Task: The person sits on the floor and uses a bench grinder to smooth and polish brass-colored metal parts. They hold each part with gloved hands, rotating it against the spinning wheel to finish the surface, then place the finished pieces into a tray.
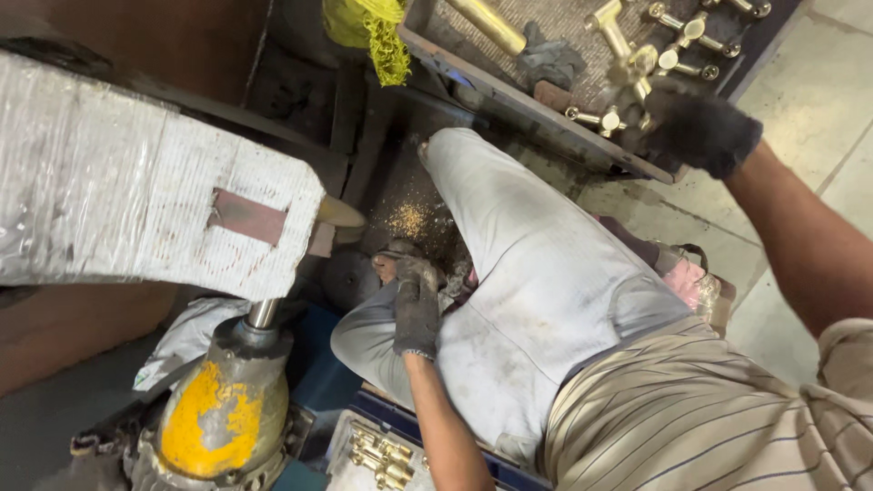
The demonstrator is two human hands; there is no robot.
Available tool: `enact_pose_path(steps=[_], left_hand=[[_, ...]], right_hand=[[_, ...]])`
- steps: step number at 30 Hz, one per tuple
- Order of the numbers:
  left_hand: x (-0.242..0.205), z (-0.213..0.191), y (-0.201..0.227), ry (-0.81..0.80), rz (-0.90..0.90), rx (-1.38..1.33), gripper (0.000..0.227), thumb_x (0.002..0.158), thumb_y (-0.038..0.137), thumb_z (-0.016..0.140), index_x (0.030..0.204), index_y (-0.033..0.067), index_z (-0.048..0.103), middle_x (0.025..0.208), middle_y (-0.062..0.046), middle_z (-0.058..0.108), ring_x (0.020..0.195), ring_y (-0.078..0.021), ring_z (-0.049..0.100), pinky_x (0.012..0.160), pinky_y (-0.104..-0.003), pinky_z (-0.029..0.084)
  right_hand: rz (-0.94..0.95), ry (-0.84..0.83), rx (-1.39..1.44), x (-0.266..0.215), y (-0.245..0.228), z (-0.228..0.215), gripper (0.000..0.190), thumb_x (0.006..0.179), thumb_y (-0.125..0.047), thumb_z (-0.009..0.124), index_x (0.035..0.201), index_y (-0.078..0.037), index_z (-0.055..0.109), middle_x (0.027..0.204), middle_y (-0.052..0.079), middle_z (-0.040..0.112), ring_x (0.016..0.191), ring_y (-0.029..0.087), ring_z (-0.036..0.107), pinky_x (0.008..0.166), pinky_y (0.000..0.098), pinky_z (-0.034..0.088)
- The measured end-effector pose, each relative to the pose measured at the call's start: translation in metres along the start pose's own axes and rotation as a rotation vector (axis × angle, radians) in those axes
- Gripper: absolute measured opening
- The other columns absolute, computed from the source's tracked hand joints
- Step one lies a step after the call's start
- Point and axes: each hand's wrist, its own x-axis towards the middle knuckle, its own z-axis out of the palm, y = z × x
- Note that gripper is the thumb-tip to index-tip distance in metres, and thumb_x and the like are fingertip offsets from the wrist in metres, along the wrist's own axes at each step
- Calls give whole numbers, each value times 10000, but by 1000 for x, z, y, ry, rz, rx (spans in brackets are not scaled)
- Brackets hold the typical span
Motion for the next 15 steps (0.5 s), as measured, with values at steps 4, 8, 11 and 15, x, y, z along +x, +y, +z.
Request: enact_pose_path(steps=[4, 8, 11, 15], left_hand=[[14, 3, -5, -14, -180, -82, 407, 1036, 269, 553, 1307, -29, 613, 1360, -259, 599, 1297, -401, 535, 1079, -439, 423], [-9, -1, -4, 72, 365, 412, 386, 1019, 142, 528, 1371, 3, 603, 1393, -255, 585, 1309, -397, 533, 1121, -447, 422], [-21, -13, 35, 210, 310, -197, 375, 1113, 215, 460, 1436, 41, 538, 1450, -176, 578, 1356, -314, 535, 1167, -402, 420], [-44, -37, 96, 141, 376, -1053, 378, 1131, 365, 508, 1380, 91, 583, 1316, -51, 561, 1215, -203, 549, 1063, -357, 464]], right_hand=[[-355, -25, -269, -29, -58, 63, 359, 967, -130, 620, 1314, -40, 637, 972, -2, 627, 816, 99, 575, 639, 255, 461], [-121, -314, -191, -42, -95, 115, 365, 937, -170, 649, 1290, -83, 691, 649, -28, 573, 511, 80, 522, 420, 253, 406], [-42, -666, -129, -41, -111, 156, 304, 940, -213, 631, 1141, 3, 704, 569, 9, 582, 438, 98, 549, 387, 258, 433], [235, -862, -181, -43, -109, 202, 318, 923, -213, 608, 999, 77, 714, 491, 66, 532, 376, 129, 493, 340, 284, 371]])
